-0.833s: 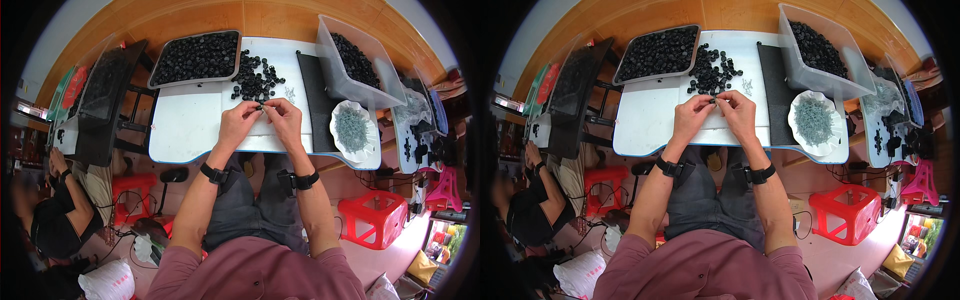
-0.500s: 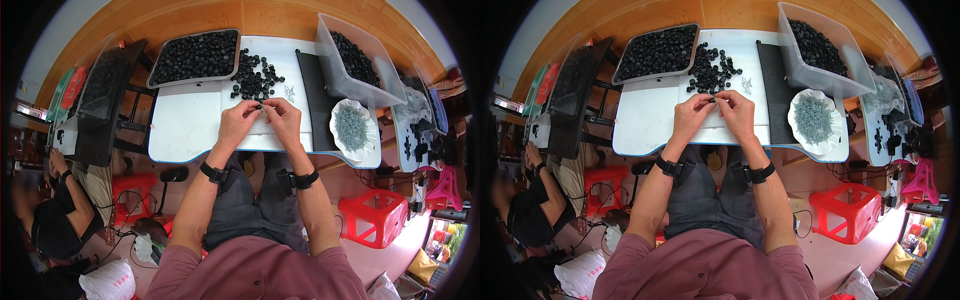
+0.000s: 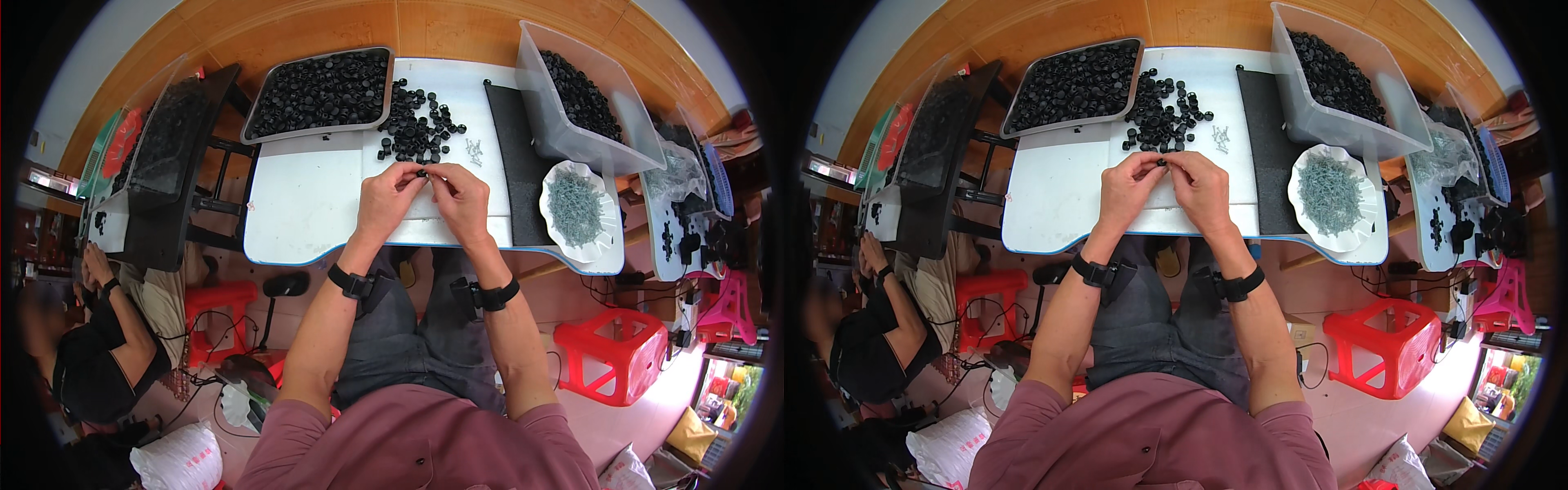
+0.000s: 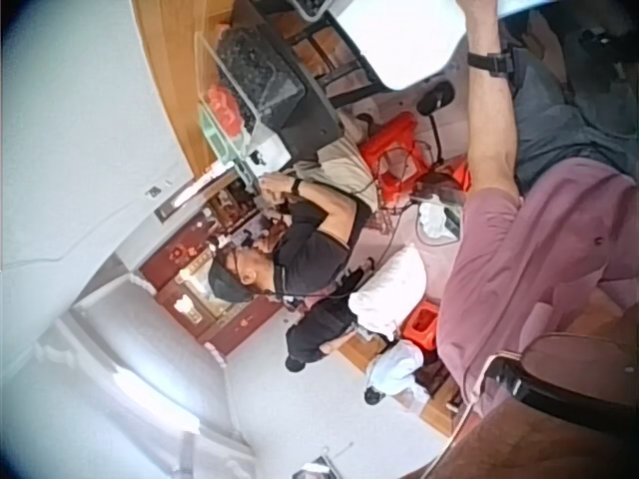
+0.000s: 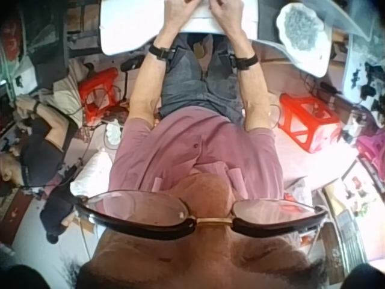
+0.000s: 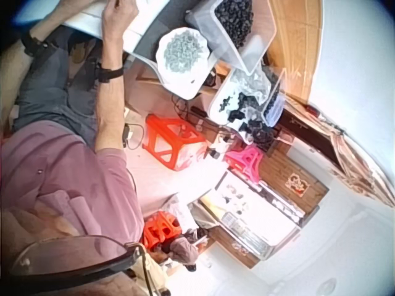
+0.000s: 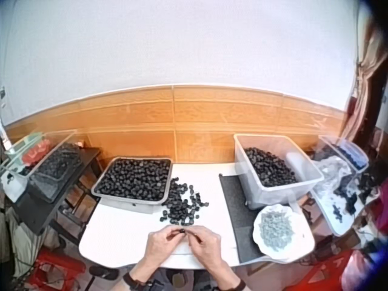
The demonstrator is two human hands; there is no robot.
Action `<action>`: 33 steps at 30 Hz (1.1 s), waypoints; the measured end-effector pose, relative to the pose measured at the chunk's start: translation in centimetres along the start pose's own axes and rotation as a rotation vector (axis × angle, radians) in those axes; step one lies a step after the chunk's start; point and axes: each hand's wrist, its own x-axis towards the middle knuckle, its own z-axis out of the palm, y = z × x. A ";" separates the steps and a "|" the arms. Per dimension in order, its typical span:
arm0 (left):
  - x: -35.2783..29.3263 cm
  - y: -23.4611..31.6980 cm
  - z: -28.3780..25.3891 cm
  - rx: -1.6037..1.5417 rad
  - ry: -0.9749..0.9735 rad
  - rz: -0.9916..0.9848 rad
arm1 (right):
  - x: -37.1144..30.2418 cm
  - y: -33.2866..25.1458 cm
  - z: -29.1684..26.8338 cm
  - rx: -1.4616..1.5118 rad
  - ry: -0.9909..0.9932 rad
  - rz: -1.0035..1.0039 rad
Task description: Manually assembling small black plastic components by hand at a workstation.
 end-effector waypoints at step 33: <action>-0.1 0.2 0.0 -0.038 0.009 0.054 | 0.1 -0.1 -0.2 0.062 -0.035 0.068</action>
